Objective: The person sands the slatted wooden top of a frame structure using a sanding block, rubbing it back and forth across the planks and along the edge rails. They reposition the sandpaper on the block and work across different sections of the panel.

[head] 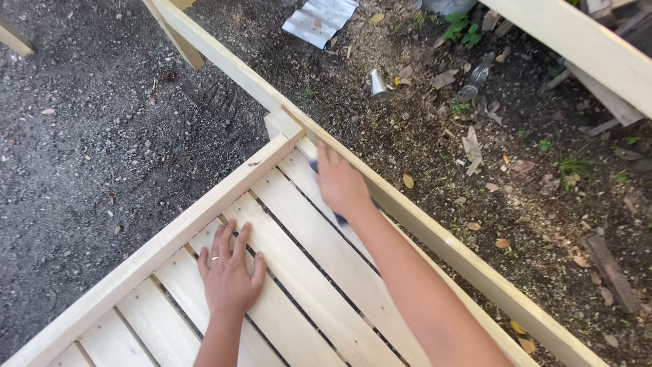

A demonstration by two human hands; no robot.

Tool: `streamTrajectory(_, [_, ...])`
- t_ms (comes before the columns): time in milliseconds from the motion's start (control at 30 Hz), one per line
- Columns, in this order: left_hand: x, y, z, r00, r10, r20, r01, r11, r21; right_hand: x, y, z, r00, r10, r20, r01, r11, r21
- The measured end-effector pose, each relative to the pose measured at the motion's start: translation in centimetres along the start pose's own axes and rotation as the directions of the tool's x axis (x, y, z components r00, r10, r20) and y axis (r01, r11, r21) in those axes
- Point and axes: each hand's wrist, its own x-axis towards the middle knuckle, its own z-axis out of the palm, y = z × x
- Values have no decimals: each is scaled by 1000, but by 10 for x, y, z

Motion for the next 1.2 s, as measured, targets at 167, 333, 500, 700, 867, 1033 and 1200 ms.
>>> streamTrajectory(167, [-1, 2, 1, 1000, 6, -12, -6, 1000, -6, -209, 77, -63, 965, 167, 200, -157, 985, -68])
streamTrajectory(333, [-2, 6, 2, 1000, 9, -18, -8, 1000, 21, -297, 125, -75, 921, 307, 241, -259, 942, -211])
streamTrajectory(500, [-3, 10, 1, 1000, 14, -18, -14, 999, 32, -136, 69, -34, 997, 71, 36, -66, 991, -119])
streamTrajectory(700, [-2, 1, 4, 999, 29, -46, -29, 1000, -4, 35, -28, -17, 989, 125, 84, -114, 985, -128])
streamTrajectory(867, [1, -3, 8, 1000, 18, -6, -18, 1000, -4, -34, -2, -29, 996, 48, 82, -36, 989, -144])
streamTrajectory(1033, [9, -2, 7, 996, -7, 90, 8, 1000, -12, -182, 63, -53, 970, 218, 108, -197, 964, -178])
streamTrajectory(1200, [-9, -12, -2, 991, -75, 110, 82, 994, -66, -270, 125, -65, 834, 533, 140, -536, 844, -19])
